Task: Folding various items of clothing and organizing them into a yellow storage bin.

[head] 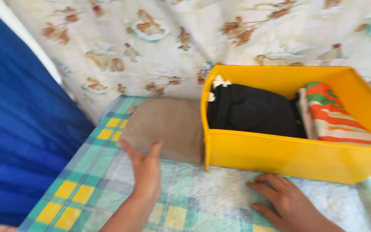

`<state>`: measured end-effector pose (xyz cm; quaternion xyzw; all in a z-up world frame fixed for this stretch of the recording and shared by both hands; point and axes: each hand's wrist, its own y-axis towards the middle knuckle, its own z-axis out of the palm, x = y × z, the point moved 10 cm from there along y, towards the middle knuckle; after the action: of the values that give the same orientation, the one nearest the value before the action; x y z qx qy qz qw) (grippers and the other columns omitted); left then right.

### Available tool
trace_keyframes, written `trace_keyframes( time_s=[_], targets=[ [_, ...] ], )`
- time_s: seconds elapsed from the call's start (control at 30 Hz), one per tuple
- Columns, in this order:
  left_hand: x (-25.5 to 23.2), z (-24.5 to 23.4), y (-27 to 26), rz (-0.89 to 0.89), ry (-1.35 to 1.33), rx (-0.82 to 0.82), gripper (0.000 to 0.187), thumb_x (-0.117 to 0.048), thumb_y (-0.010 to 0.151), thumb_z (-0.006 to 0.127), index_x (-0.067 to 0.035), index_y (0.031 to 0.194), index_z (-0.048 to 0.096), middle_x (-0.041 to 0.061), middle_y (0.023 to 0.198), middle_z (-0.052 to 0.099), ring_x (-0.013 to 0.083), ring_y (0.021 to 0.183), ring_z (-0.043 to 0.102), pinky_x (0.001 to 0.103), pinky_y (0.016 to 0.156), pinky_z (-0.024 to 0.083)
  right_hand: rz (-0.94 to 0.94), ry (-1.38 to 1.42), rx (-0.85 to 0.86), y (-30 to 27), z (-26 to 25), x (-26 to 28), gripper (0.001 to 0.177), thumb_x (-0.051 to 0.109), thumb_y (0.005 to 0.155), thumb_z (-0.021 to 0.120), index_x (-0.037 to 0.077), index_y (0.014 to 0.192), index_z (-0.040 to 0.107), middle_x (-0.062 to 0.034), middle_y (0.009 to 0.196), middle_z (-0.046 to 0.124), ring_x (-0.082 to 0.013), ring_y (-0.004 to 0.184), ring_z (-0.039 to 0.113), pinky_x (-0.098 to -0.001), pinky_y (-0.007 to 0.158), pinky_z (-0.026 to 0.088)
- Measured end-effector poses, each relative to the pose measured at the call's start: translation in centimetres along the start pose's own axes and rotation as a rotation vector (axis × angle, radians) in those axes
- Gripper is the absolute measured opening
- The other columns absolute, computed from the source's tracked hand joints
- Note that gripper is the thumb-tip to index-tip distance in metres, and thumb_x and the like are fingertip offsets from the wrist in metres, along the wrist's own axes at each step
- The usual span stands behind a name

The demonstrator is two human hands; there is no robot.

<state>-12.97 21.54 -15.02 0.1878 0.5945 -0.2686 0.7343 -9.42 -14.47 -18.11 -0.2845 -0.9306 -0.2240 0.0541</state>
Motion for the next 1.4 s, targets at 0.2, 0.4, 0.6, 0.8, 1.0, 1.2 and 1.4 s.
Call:
trace_keyframes(
  time_s=[0.2, 0.4, 0.6, 0.8, 1.0, 1.2, 1.4],
  targets=[
    [-6.3, 9.1, 0.9, 0.856, 0.818, 0.331, 0.076, -0.043, 0.093, 0.066, -0.018, 0.159, 0.039, 0.028, 0.166, 0.024, 0.0499, 0.155, 0.01, 0.059, 0.122, 0.014, 0.058, 0.045, 0.019, -0.1, -1.2, 1.1, 0.045, 0.044, 0.091, 0.076, 0.017, 0.127, 0.071, -0.0062, 0.122, 0.066, -0.0285, 0.108, 0.066, -0.0427, 0.097, 0.048],
    [-0.6, 14.8, 5.1, 0.679, 1.434, 0.535, 0.087, -0.079, 0.086, 0.046, -0.035, 0.16, 0.03, 0.011, 0.172, 0.012, 0.0433, 0.157, 0.001, 0.067, 0.119, 0.014, -0.072, 0.076, -0.11, 0.9, -8.1, 4.6, 0.028, 0.034, 0.097, 0.073, 0.016, 0.117, 0.074, -0.0055, 0.1, 0.078, -0.0244, 0.08, 0.076, -0.0354, 0.072, 0.061],
    [5.9, 16.2, 6.7, 0.67, 1.65, 0.705, 0.092, -0.086, 0.089, 0.026, -0.033, 0.163, 0.014, 0.015, 0.17, 0.009, 0.0457, 0.156, 0.0, 0.072, 0.118, -0.001, 0.421, 0.017, -0.354, 8.2, -21.5, -3.8, 0.014, 0.026, 0.082, 0.075, 0.017, 0.086, 0.085, 0.0078, 0.098, 0.09, -0.0037, 0.089, 0.083, -0.0234, 0.087, 0.058],
    [6.4, 16.2, 7.3, 0.945, 1.594, 0.567, 0.091, -0.086, 0.087, 0.036, -0.031, 0.159, 0.027, 0.017, 0.162, 0.029, 0.0482, 0.15, 0.019, 0.077, 0.112, 0.013, 0.888, -0.121, 0.217, 15.9, -15.6, -21.0, 0.051, 0.047, 0.084, 0.069, 0.022, 0.128, 0.072, 0.0022, 0.123, 0.078, -0.0189, 0.111, 0.073, -0.0323, 0.102, 0.05],
    [7.3, 16.1, 7.8, 1.22, 1.53, 0.373, 0.091, -0.094, 0.092, 0.026, -0.034, 0.159, 0.027, 0.012, 0.162, 0.027, 0.0433, 0.15, 0.019, 0.072, 0.113, 0.013, 0.895, 0.302, 0.494, 17.1, -8.8, -21.6, 0.061, 0.039, 0.081, 0.073, 0.018, 0.138, 0.069, 0.0066, 0.14, 0.073, -0.0113, 0.127, 0.066, -0.0294, 0.108, 0.05],
    [6.7, 16.5, 7.7, 1.18, 1.556, 0.401, 0.095, -0.09, 0.085, 0.036, -0.032, 0.16, 0.029, 0.013, 0.163, 0.03, 0.0443, 0.152, 0.021, 0.073, 0.113, 0.015, 1.246, 0.612, 0.311, 16.7, -9.7, -20.3, 0.071, 0.023, 0.078, 0.075, 0.013, 0.147, 0.062, 0.0011, 0.151, 0.067, -0.0163, 0.139, 0.06, -0.0331, 0.116, 0.046],
    [7.1, 16.6, 7.7, 1.242, 1.588, 0.37, 0.096, -0.092, 0.086, 0.032, -0.033, 0.162, 0.026, 0.011, 0.164, 0.026, 0.0423, 0.154, 0.017, 0.07, 0.115, 0.012, 1.348, 0.569, 0.297, 16.2, -10.1, -20.4, 0.089, 0.029, 0.072, 0.08, 0.013, 0.154, 0.049, -0.0023, 0.157, 0.056, -0.0206, 0.141, 0.056, -0.0364, 0.115, 0.048]
  ],
)
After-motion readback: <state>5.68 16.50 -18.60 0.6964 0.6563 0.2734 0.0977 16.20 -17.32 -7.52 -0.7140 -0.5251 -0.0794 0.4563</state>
